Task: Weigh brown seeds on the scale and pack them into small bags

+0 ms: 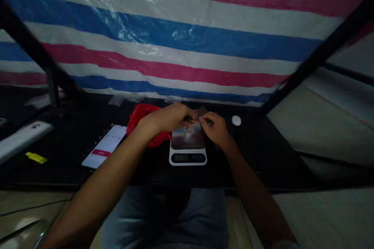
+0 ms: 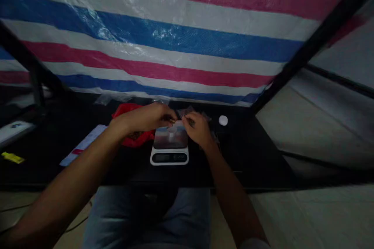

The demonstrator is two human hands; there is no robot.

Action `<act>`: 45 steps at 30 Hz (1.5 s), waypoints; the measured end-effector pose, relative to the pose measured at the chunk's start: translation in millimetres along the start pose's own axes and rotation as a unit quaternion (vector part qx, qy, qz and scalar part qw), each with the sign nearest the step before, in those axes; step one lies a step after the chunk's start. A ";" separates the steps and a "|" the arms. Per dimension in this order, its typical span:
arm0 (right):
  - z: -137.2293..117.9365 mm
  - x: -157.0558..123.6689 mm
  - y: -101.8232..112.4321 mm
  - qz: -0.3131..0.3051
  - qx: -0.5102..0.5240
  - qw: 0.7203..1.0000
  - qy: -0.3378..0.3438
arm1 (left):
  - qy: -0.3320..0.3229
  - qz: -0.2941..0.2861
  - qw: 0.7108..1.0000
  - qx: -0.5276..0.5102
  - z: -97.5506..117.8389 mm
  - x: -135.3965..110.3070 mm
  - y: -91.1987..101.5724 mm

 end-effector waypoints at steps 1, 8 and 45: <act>-0.6 -0.1 -0.2 -0.001 -0.001 1.000 -0.003 | 0.002 -0.003 1.000 -0.002 -0.1 1.4 -2.9; -3.6 -0.8 -1.2 -0.003 0.005 1.000 -0.007 | 0.016 0.009 1.000 -0.010 -1.2 4.5 -13.0; 4.4 -8.3 -21.2 -0.144 0.014 0.989 0.043 | 0.033 -0.015 0.999 -0.011 -3.1 0.1 -22.0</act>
Point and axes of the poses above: each hand's wrist, its own x-axis towards the middle knuckle, its own y-axis out of the back of the hand, z = x × y, the point moved 6 cm from there along x, towards the middle knuckle, and after that the axes turned 15 degrees about y, right-handed, at the moved point
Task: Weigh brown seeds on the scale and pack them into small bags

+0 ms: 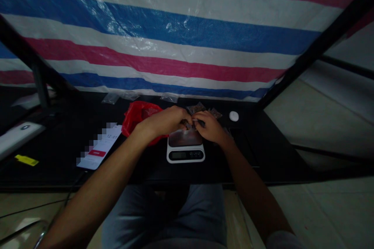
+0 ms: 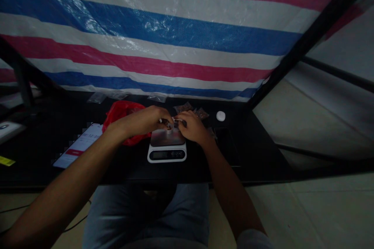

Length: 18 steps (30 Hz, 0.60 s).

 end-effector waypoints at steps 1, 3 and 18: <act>-1.3 -1.1 1.4 -0.012 0.013 1.000 0.007 | 0.006 -0.005 1.000 0.000 0.2 -0.3 -0.2; -3.1 -4.0 4.3 -0.041 0.033 0.999 0.010 | 0.014 -0.015 1.000 0.002 0.9 -1.0 -0.6; 0.3 -3.0 -4.1 -0.068 0.026 0.996 -0.042 | -0.007 -0.005 1.000 -0.003 5.7 1.4 -0.4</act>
Point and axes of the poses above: each hand's wrist, its own x-axis towards the middle knuckle, its own y-axis out of the back of the hand, z = x × y, the point moved 6 cm from there along x, towards the middle knuckle, and after that the axes turned 15 degrees about y, right-handed, at the moved point
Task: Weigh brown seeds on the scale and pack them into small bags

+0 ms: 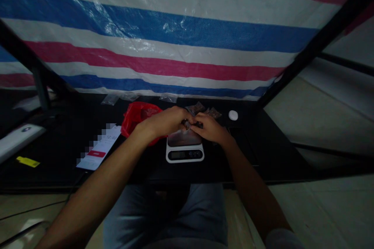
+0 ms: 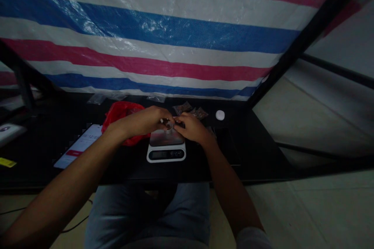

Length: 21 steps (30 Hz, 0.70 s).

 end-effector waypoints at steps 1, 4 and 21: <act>-0.6 0.9 -0.4 -0.001 -0.001 1.000 0.005 | -0.005 0.001 1.000 -0.003 0.4 0.0 -0.1; -2.8 3.3 -1.5 -0.008 -0.002 1.000 0.025 | -0.011 0.007 1.000 -0.004 0.9 0.3 -0.1; -7.2 1.6 14.8 0.061 0.036 0.997 0.007 | 0.006 0.043 0.999 -0.025 -2.1 -12.7 18.5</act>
Point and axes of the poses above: each hand's wrist, its own x-axis towards the middle knuckle, its own y-axis out of the back of the hand, z = x × y, the point moved 6 cm from there along x, towards the middle knuckle, and after that the axes turned 15 degrees about y, right-handed, at the moved point
